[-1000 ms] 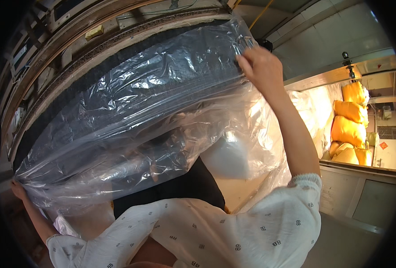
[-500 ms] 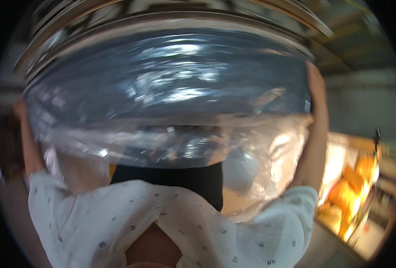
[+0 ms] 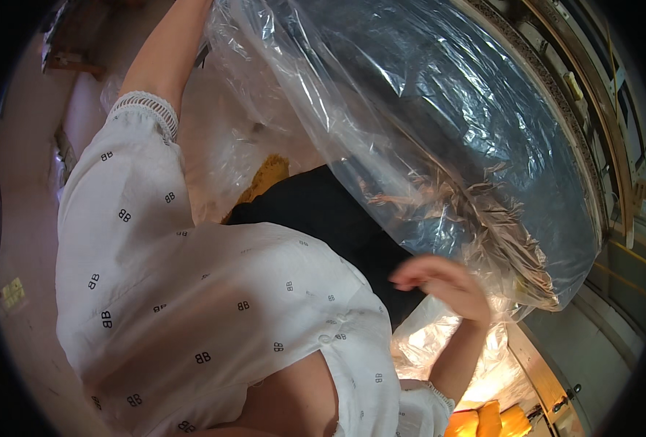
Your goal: Wrapping a large dark foam or rubber object with a clear plastic sheet.
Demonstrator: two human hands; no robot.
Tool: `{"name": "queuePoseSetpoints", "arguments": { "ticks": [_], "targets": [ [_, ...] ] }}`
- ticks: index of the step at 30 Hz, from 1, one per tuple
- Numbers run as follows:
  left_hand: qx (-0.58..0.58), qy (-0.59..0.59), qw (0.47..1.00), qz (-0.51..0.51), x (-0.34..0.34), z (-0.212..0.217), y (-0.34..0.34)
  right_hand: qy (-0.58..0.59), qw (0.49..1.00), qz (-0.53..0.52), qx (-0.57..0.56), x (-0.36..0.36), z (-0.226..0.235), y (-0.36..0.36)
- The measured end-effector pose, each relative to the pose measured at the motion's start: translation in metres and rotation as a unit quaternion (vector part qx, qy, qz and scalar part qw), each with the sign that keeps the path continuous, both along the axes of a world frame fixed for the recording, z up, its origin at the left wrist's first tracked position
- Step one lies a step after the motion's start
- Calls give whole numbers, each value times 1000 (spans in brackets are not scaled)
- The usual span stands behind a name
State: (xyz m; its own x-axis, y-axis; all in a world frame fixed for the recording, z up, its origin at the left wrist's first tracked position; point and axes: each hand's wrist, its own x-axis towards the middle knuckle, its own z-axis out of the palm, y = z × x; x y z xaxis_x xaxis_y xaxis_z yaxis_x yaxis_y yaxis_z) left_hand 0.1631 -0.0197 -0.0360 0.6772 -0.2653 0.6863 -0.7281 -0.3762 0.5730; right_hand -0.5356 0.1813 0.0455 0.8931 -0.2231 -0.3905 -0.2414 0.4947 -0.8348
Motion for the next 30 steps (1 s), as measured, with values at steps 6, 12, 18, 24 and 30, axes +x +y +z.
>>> {"name": "queuePoseSetpoints", "arguments": {
  "ticks": [6, 12, 18, 24, 30],
  "targets": [
    [-52, 44, 997, -25, -5, 5, 13, 331, 694, -212, -603, 48, -110, 31],
    [-60, 59, 996, -26, 7, 0, 12, 256, 682, -177, -662, 79, -134, 1],
    [-73, 69, 994, -36, 1, 8, 13, 238, 689, -236, -642, 68, -121, 14],
    [-103, 80, 983, -130, -26, 16, 28, 117, 835, -487, -229, 35, -63, 26],
    [-120, 34, 951, -283, -58, 14, 34, -155, 708, -639, -257, -9, 86, 26]
  ]
}}
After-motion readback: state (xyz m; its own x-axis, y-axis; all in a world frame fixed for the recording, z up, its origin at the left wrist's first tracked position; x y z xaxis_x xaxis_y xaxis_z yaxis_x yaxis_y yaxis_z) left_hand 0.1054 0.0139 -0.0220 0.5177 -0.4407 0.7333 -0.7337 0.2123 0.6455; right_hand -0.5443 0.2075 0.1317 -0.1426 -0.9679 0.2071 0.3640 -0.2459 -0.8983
